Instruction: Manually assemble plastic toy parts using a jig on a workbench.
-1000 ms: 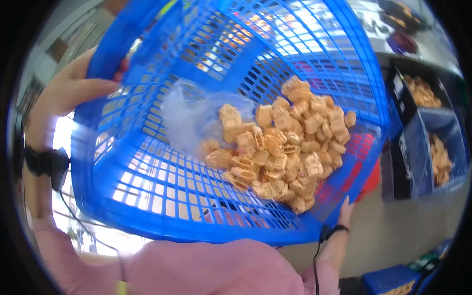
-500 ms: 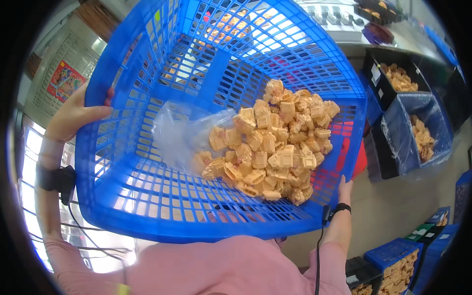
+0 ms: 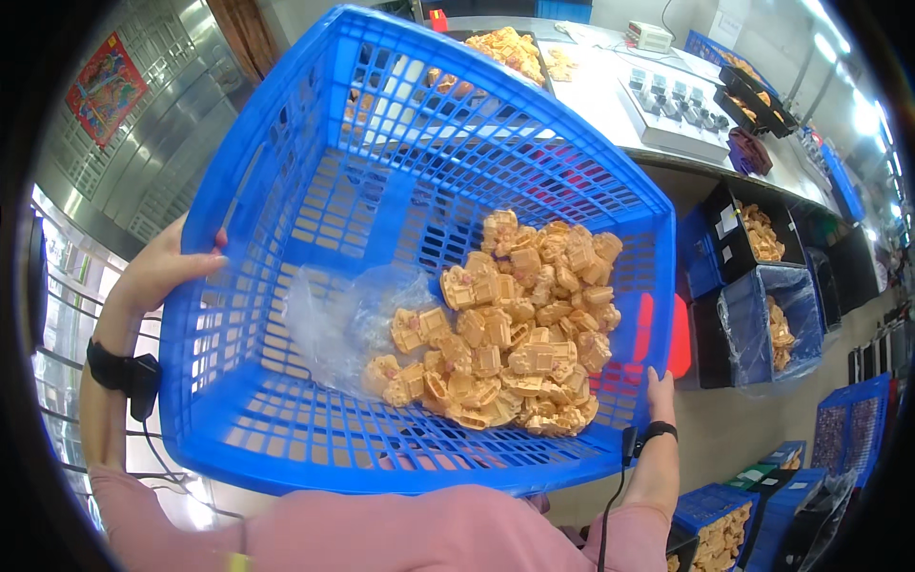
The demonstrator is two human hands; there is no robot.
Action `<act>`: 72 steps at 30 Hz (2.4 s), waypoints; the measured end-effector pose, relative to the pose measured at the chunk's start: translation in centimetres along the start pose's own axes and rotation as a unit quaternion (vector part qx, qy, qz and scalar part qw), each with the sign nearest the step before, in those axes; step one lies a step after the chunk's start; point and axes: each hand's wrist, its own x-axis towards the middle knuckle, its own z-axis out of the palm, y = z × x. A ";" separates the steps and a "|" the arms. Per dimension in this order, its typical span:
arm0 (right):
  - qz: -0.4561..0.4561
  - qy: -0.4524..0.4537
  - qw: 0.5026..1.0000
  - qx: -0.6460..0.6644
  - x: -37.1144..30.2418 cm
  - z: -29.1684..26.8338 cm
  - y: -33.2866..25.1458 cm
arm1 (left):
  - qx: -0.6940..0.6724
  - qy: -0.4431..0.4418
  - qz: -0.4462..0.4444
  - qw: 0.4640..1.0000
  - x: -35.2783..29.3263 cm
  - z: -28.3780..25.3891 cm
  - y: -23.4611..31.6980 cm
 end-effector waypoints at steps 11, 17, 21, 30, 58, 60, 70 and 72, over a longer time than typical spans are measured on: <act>0.019 -0.041 0.999 -0.025 1.2 -1.0 -3.8 | -0.025 -0.025 -0.041 0.999 6.3 -1.1 -2.1; 0.011 -0.055 0.997 -0.044 1.0 -3.3 -7.5 | -0.046 -0.028 -0.084 0.995 7.2 -3.6 -4.3; 0.002 -0.047 0.996 -0.076 -1.1 -5.6 -11.6 | -0.041 -0.039 -0.086 0.995 8.5 -5.6 -6.3; -0.022 -0.016 0.992 -0.122 0.6 -6.3 -13.1 | -0.054 -0.103 -0.151 0.982 11.8 -7.5 -8.3; -0.146 -0.038 0.962 -0.228 -4.0 -4.3 -26.4 | 0.171 0.156 -0.144 0.962 12.9 -5.2 -21.7; -0.164 0.006 0.959 -0.231 -3.7 -4.3 -25.8 | 0.334 0.181 0.031 0.925 15.8 -1.6 -18.1; -0.117 0.013 0.970 -0.211 -4.5 -3.2 -27.2 | 0.121 -0.355 -0.173 0.911 21.9 23.5 -24.4; -0.118 0.019 0.968 -0.221 -4.6 -3.3 -27.4 | 0.131 -0.380 -0.207 0.892 19.2 26.8 -27.4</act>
